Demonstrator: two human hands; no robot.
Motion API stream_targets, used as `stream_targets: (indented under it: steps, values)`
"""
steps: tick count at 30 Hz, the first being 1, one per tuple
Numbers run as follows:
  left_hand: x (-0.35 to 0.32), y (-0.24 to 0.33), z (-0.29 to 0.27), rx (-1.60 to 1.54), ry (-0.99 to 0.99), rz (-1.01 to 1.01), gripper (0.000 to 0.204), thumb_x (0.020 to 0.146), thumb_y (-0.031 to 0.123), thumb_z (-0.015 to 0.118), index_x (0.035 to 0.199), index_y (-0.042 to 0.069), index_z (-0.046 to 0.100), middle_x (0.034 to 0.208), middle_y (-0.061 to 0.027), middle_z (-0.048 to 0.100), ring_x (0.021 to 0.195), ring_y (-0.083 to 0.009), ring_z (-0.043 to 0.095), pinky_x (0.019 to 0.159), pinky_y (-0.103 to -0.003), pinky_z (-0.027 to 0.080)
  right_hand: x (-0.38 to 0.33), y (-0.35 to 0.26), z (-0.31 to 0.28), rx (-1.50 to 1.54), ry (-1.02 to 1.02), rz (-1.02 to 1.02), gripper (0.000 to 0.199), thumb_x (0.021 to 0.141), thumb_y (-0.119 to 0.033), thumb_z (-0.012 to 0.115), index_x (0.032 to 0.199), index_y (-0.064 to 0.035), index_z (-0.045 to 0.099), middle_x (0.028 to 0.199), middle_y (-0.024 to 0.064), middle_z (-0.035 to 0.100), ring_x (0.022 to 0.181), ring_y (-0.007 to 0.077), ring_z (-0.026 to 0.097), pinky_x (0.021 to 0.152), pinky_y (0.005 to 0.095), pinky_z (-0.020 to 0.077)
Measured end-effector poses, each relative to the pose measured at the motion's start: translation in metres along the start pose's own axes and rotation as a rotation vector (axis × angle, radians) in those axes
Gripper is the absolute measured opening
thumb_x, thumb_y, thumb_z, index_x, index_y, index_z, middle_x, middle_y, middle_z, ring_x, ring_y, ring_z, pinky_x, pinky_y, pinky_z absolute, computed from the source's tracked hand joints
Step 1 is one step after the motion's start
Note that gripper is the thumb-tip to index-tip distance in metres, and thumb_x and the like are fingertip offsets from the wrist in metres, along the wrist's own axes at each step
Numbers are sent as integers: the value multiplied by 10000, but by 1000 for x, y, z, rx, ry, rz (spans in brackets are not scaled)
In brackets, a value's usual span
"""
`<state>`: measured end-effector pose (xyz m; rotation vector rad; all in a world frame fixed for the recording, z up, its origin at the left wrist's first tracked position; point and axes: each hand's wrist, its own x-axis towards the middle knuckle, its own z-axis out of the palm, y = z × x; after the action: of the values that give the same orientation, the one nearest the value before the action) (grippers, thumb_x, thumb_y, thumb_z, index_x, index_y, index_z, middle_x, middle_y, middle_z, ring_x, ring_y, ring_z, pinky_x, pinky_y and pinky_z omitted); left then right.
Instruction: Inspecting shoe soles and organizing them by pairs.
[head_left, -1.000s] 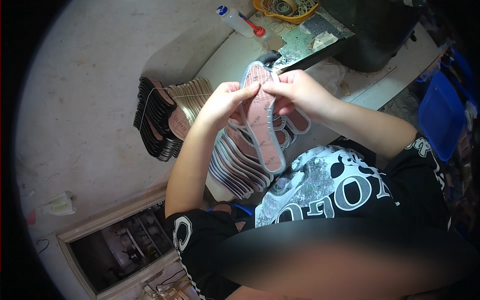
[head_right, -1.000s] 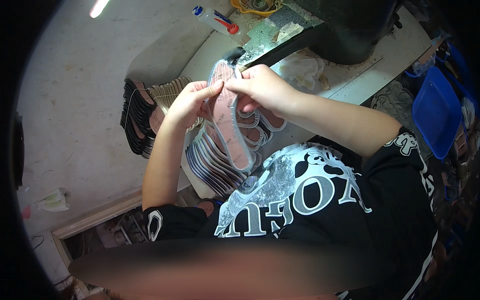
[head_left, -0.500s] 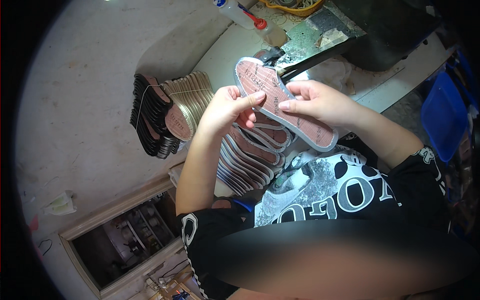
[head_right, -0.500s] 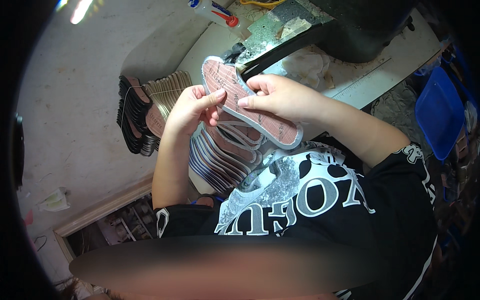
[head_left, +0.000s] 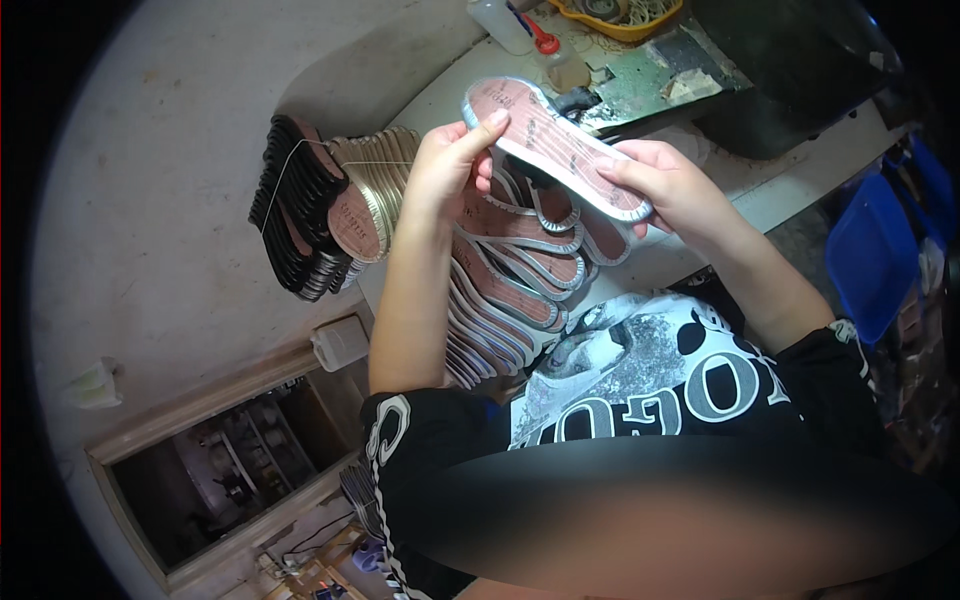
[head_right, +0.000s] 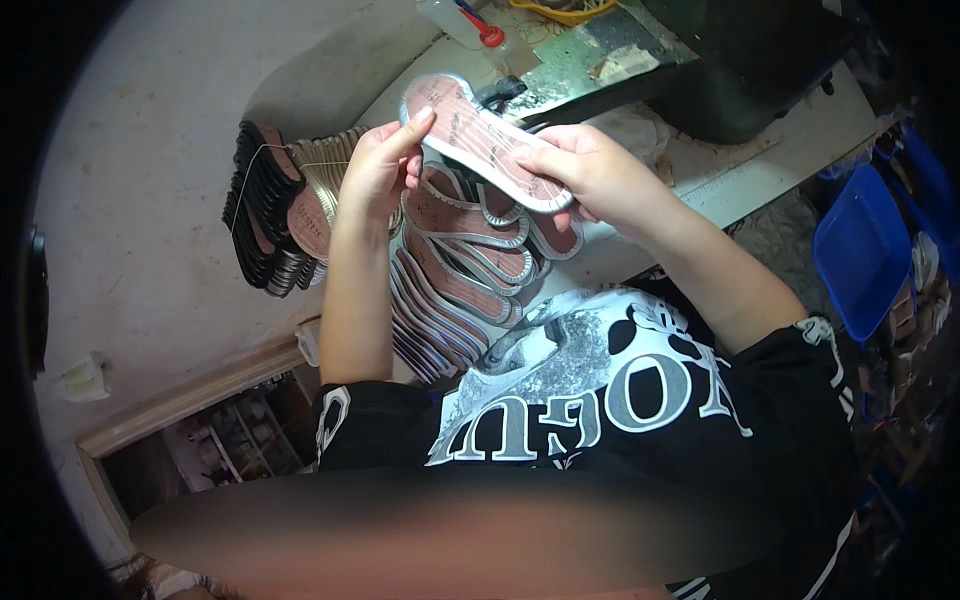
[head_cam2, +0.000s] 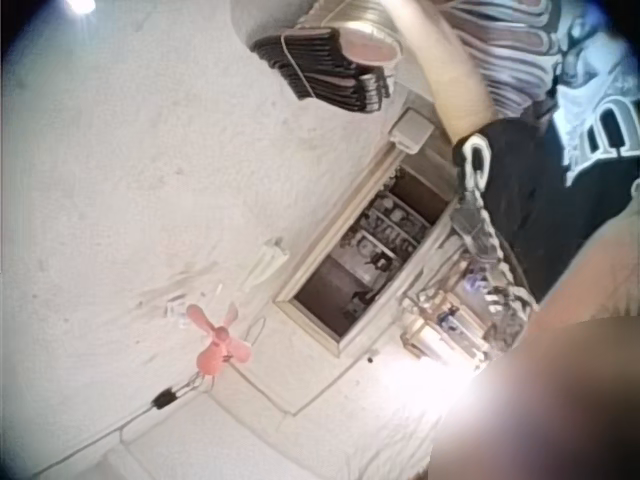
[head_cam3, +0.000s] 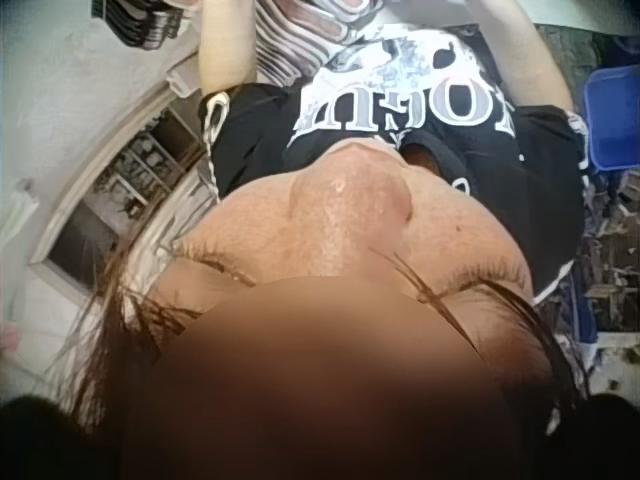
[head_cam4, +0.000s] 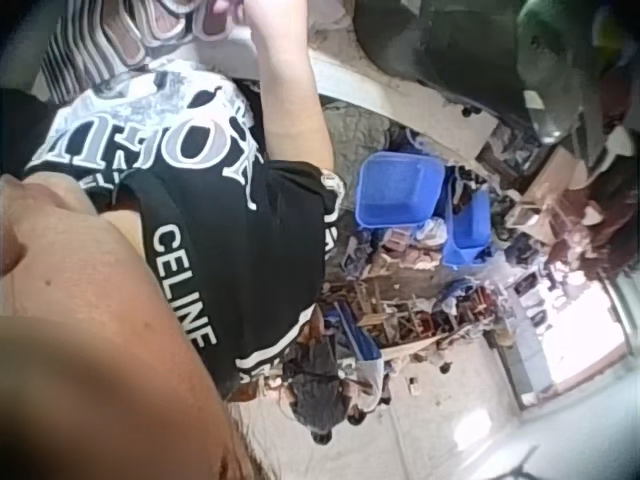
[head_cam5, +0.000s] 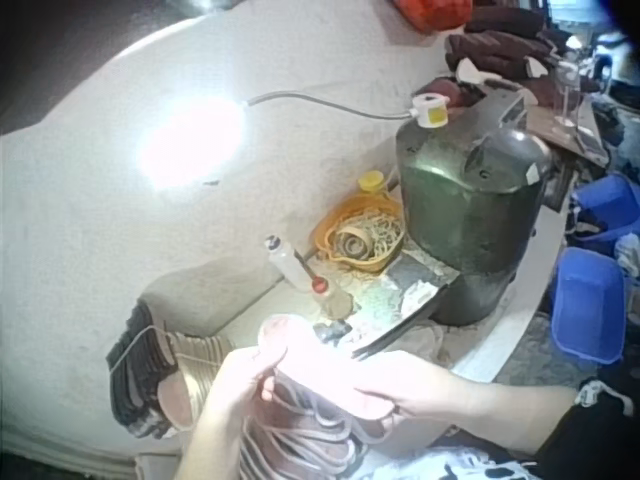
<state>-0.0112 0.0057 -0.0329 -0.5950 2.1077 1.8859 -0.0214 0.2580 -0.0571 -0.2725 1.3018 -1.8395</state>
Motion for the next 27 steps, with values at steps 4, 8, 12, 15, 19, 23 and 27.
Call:
stream_targets:
  steps: [4, 8, 12, 15, 19, 23, 27]
  values:
    - [-76, -8, 5, -249, 116, 206, 390, 935, 370, 533, 761, 21, 542, 561, -53, 546, 396, -116, 502, 340, -205, 372, -21, -10, 34, -144, -101, -25, 267, 940, -278, 527, 1002, -25, 586, 694, 2, 559, 509, 40, 506, 429, 190, 416]
    - [-141, -88, -62, -70, 530, 155, 505, 975, 442, 393, 925, -26, 577, 728, -131, 626, 542, -185, 583, 522, -283, 476, -13, 16, 58, -285, -210, 50, 369, 943, -328, 513, 1110, 1, 517, 749, 68, 600, 603, 129, 590, 540, 269, 484]
    - [-165, -254, -117, 1013, 1171, 66, 577, 907, 487, 504, 1039, -71, 575, 865, -204, 628, 807, -308, 613, 770, -418, 482, 13, 53, 38, -1099, -29, -181, 427, 902, -332, 542, 1182, -18, 470, 815, 227, 649, 738, 380, 647, 669, 442, 516]
    - [-191, -317, -119, 1311, 993, -129, 617, 828, 499, 609, 1034, -81, 566, 971, -229, 599, 941, -360, 566, 839, -445, 435, 4, 44, 36, -1150, -2, -193, 383, 867, -334, 582, 1119, -46, 559, 788, 199, 660, 762, 380, 643, 687, 462, 510]
    - [-182, -293, -100, 178, 1042, -285, 622, 737, 404, 743, 1071, -74, 528, 1123, -217, 526, 1018, -329, 543, 905, -392, 416, -2, 35, 29, -934, -151, -180, 313, 856, -305, 615, 1002, -28, 626, 719, 147, 650, 642, 292, 634, 617, 386, 498]
    - [-189, -184, -37, 405, 1322, 133, 734, 667, 190, 812, 1225, -55, 402, 1175, -237, 485, 1071, -300, 526, 956, -378, 393, -12, 37, 22, -545, -315, 75, 245, 877, -254, 629, 954, -21, 637, 670, 24, 603, 614, 66, 567, 531, 245, 448]
    - [-169, -122, 7, 310, 1127, 511, 829, 654, 156, 813, 1312, -40, 347, 1241, -242, 458, 1165, -323, 485, 1011, -394, 359, -11, 42, 34, -285, -399, 110, 295, 894, -278, 619, 992, 0, 626, 767, 41, 624, 702, 68, 581, 616, 240, 479]
